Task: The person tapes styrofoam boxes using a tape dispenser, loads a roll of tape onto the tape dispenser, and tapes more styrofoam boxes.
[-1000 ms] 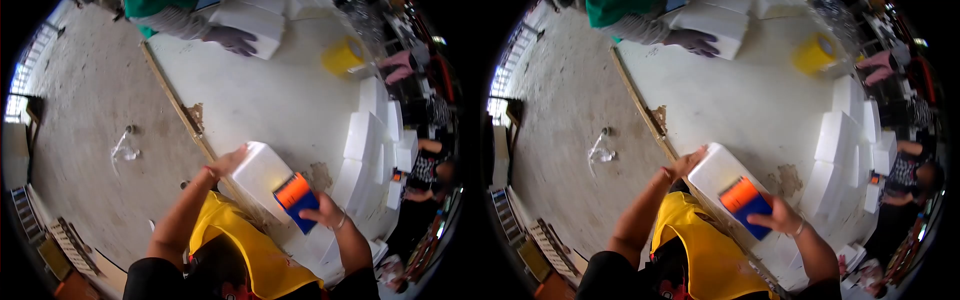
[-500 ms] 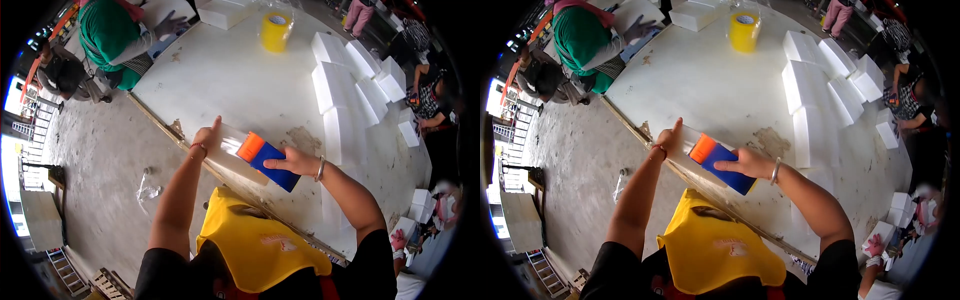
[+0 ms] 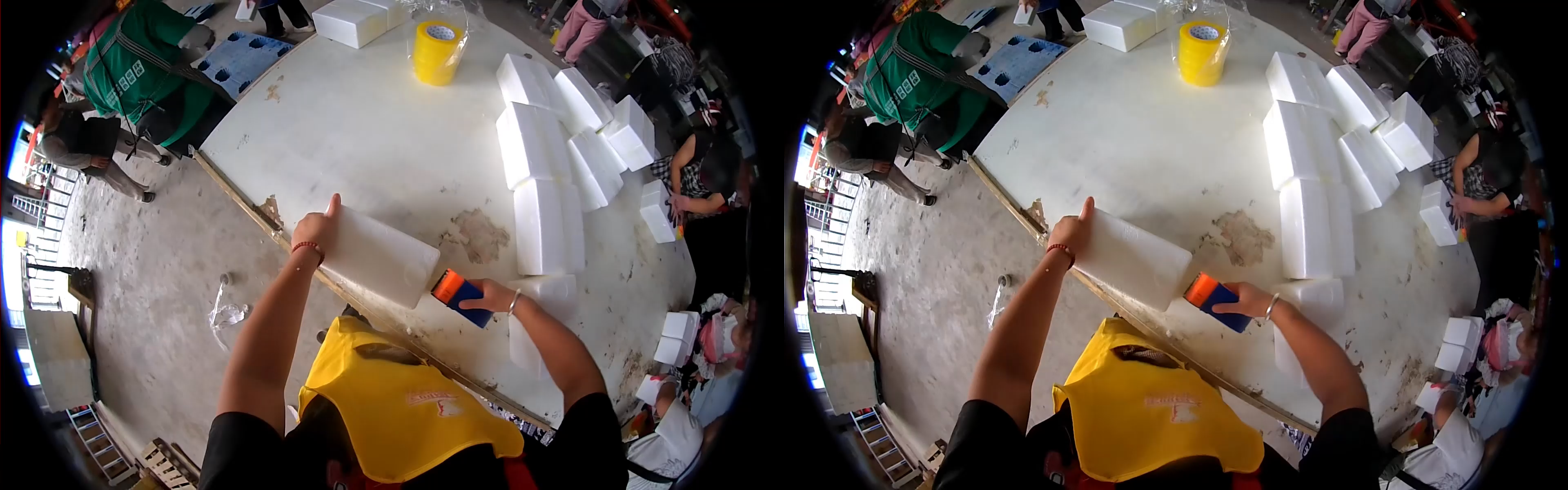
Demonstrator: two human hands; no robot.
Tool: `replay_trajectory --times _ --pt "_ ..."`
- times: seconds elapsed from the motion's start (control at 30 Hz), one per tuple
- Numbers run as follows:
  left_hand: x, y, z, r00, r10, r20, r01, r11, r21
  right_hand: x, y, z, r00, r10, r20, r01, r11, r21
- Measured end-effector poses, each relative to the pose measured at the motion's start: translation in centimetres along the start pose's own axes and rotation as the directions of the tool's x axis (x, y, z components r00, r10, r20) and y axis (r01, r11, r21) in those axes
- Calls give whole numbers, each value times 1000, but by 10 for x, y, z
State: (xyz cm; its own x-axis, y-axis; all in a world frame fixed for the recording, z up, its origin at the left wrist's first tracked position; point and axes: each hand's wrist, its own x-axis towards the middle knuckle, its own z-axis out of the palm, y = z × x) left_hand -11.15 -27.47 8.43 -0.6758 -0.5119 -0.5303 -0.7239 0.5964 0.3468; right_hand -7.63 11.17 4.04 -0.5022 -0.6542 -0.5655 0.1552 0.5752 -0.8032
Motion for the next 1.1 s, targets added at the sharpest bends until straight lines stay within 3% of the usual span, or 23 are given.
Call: replay_trajectory --times 0.13,0.17,0.23,0.33,0.4,0.43,0.47,0.5,0.53,0.57,0.67,0.77,0.83,0.87,0.97,1.0,1.03,1.1 --pt "42 5 -10 991 98 95 -101 994 31 22 -10 16 998 -4 -66 22 960 279" --pt "64 2 -17 957 99 272 -45 979 -200 23 -27 20 999 12 -38 1 940 340" --pt "86 17 -48 894 90 438 -29 989 -145 29 -83 25 1000 8 12 -13 900 436" --pt "170 -5 -34 880 192 434 -170 981 -89 36 -192 37 988 71 -136 2 881 473" --pt "219 -17 -22 773 160 614 -57 981 -184 55 -246 38 976 160 -149 -74 883 464" --pt "204 -2 -42 840 151 521 -141 988 -59 72 -267 37 977 169 -133 -84 870 486" --pt "252 -29 -22 841 352 411 -279 933 -228 90 -286 35 977 177 -119 -94 857 506" --pt "251 -33 -31 907 321 273 -140 840 -523 106 -304 33 977 189 -98 -111 844 524" --pt "243 -34 -46 951 281 128 -80 624 -777 121 -322 31 978 204 -33 -145 793 591" --pt "234 -43 -70 958 285 -28 -146 402 -904 131 -345 30 975 223 -18 -169 787 593" --pt "120 -62 -136 924 268 -273 -372 457 -808 171 -362 29 957 286 -41 -231 842 487" --pt "57 -66 -100 866 318 -385 -494 434 -754 193 -382 24 951 308 17 -273 817 508" --pt "55 -51 -69 757 333 -562 -650 468 -598 208 -389 22 913 395 105 -393 776 494" --pt "58 -46 -72 810 298 -504 -585 362 -726 204 -395 18 915 356 191 -396 693 603" --pt "61 -44 -71 816 249 -521 -577 394 -716 196 -388 22 954 235 187 -300 782 546" --pt "75 -51 -58 785 242 -571 -618 379 -689 182 -386 28 961 241 134 -275 800 533" --pt "65 -47 -67 821 224 -525 -569 392 -723 166 -381 38 967 240 82 -247 818 519" --pt "70 -47 -62 782 229 -580 -608 489 -626 145 -328 58 980 197 -26 -172 908 382"
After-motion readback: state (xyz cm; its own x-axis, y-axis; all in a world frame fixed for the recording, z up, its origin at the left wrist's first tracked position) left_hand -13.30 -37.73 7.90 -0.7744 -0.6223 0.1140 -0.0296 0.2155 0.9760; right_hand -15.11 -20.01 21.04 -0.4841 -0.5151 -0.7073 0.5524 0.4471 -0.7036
